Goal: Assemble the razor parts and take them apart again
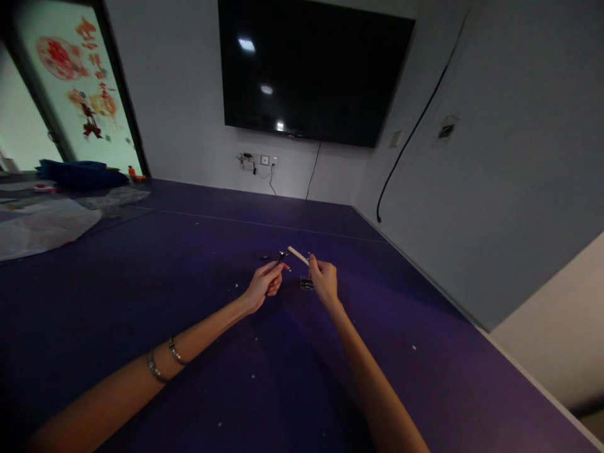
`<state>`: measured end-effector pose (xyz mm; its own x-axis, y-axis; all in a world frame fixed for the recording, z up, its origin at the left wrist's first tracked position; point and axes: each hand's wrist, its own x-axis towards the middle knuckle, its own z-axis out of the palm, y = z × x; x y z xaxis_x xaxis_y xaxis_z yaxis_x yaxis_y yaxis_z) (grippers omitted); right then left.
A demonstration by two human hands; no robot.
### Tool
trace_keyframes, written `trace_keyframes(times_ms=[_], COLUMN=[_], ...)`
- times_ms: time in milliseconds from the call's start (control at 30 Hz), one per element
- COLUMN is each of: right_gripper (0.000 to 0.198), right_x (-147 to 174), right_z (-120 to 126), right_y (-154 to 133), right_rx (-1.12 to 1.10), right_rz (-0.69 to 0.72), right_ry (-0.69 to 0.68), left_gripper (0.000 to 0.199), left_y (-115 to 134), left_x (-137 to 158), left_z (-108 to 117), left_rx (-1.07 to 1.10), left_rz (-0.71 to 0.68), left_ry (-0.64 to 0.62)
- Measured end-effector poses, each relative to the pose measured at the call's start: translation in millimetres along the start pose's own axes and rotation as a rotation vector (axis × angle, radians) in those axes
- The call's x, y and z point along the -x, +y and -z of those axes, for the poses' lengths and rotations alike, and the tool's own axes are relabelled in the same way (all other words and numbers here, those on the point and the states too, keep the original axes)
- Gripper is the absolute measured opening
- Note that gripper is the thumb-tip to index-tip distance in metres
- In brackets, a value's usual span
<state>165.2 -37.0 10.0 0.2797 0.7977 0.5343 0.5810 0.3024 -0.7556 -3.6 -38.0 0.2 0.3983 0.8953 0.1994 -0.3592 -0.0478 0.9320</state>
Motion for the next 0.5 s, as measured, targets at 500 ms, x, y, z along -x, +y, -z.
trace_keyframes(times_ms=[500], right_gripper=[0.048], right_x=[7.8], right_z=[-10.1], right_y=[1.7], right_rx=[-0.134], right_rz=[-0.039], right_ry=[-0.005], left_gripper=[0.030], left_y=[8.3], left_x=[8.5], left_z=[-6.5], left_rx=[0.417], left_rz=[0.315], left_ry=[-0.284])
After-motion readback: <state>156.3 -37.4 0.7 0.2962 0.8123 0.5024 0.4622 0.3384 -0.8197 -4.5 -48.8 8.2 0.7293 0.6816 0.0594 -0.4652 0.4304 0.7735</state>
